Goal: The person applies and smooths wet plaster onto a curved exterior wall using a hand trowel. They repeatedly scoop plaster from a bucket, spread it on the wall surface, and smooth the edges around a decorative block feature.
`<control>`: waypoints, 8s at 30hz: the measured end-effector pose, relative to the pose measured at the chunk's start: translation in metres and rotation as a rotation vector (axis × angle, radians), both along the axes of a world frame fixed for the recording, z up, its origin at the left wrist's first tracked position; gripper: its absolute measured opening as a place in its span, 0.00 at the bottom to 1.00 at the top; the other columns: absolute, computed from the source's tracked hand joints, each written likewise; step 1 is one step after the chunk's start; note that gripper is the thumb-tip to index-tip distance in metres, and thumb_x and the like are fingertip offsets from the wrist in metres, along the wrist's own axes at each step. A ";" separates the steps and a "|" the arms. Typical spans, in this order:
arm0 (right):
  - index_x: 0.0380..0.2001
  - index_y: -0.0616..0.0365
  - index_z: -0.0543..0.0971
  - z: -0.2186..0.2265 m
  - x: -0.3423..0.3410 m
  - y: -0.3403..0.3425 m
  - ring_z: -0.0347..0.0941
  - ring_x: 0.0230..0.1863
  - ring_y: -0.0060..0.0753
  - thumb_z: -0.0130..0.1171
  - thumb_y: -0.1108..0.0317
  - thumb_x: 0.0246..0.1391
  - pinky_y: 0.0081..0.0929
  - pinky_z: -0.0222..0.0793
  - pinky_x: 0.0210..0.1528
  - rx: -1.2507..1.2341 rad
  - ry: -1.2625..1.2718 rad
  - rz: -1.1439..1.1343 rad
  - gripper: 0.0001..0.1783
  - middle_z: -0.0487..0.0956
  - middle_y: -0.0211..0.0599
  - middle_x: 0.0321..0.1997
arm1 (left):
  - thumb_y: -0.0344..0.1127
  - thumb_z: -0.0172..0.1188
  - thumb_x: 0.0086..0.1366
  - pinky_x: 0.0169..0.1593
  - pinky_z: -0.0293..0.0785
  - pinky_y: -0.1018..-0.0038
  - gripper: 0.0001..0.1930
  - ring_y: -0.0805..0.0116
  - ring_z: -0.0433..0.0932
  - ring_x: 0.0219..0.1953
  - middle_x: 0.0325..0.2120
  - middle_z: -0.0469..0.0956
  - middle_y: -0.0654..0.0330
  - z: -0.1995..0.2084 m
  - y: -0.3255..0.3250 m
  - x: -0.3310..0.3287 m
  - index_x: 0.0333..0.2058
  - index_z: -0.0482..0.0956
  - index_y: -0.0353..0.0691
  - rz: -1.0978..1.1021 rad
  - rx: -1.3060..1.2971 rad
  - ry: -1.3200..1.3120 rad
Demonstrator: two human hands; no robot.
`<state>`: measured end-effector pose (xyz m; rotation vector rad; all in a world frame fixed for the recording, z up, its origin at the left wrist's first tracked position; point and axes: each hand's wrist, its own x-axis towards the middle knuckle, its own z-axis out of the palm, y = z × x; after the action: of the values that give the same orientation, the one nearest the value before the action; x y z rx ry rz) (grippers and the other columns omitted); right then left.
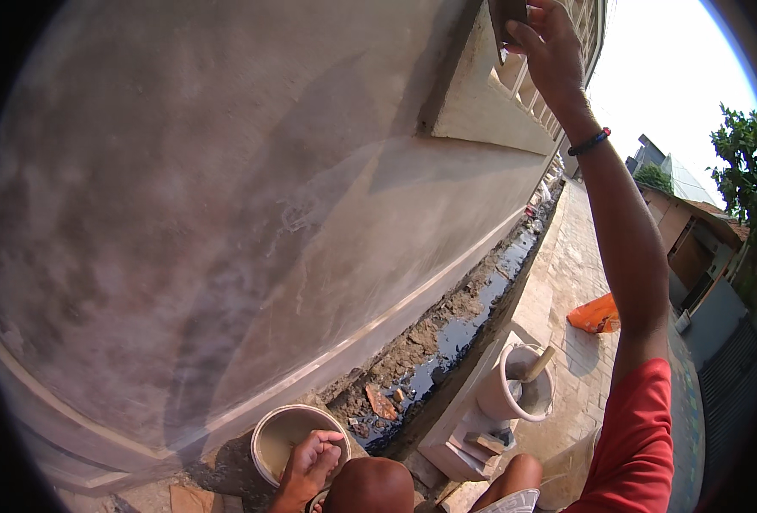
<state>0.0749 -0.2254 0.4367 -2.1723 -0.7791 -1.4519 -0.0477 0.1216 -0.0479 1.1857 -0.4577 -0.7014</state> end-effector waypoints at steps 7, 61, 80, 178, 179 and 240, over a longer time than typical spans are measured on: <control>0.53 0.54 0.75 -0.037 0.014 -0.052 0.77 0.46 0.34 0.63 0.71 0.52 0.30 0.74 0.45 -0.143 -0.083 -0.497 0.23 0.80 0.42 0.42 | 0.35 0.56 0.68 0.32 0.66 0.81 0.15 0.81 0.67 0.26 0.24 0.72 0.66 0.000 -0.012 0.000 0.49 0.72 0.32 0.000 -0.053 0.046; 0.58 0.53 0.75 0.147 -0.056 0.037 0.79 0.37 0.22 0.61 0.68 0.57 0.21 0.75 0.34 -0.431 0.236 -0.736 0.24 0.83 0.35 0.37 | 0.38 0.57 0.67 0.31 0.66 0.83 0.16 0.82 0.68 0.25 0.24 0.73 0.67 0.004 -0.011 0.016 0.48 0.72 0.33 -0.031 -0.099 0.031; 0.56 0.55 0.77 -0.098 -0.031 0.011 0.71 0.31 0.25 0.61 0.68 0.53 0.27 0.70 0.40 -0.026 0.019 -0.650 0.24 0.77 0.36 0.28 | 0.39 0.57 0.67 0.30 0.65 0.83 0.17 0.81 0.67 0.25 0.24 0.72 0.66 0.002 -0.001 0.008 0.48 0.73 0.33 0.037 -0.074 0.024; 0.45 0.56 0.81 0.006 -0.019 0.030 0.76 0.24 0.28 0.56 0.72 0.55 0.29 0.72 0.26 0.124 0.026 -0.537 0.14 0.78 0.36 0.22 | 0.37 0.55 0.67 0.32 0.67 0.81 0.17 0.80 0.69 0.26 0.23 0.72 0.66 0.013 -0.010 0.005 0.49 0.71 0.31 0.007 -0.043 -0.011; 0.48 0.57 0.81 -0.016 -0.023 0.035 0.75 0.31 0.27 0.59 0.72 0.55 0.27 0.73 0.35 0.139 0.076 -0.553 0.16 0.79 0.36 0.29 | 0.37 0.55 0.67 0.32 0.67 0.81 0.17 0.80 0.69 0.26 0.23 0.71 0.66 0.013 -0.010 0.003 0.49 0.72 0.32 0.024 -0.045 -0.001; 0.56 0.64 0.69 -0.228 -0.036 -0.009 0.74 0.55 0.38 0.54 0.71 0.60 0.38 0.72 0.57 0.965 0.587 1.088 0.21 0.75 0.42 0.56 | 0.39 0.55 0.69 0.32 0.66 0.83 0.16 0.82 0.68 0.27 0.24 0.73 0.66 0.011 0.020 -0.005 0.49 0.73 0.34 0.130 0.083 -0.003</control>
<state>0.0389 -0.2349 0.2082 -0.9887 -0.6381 -0.3913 -0.0529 0.1417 -0.0368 1.2827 -0.3537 -0.6114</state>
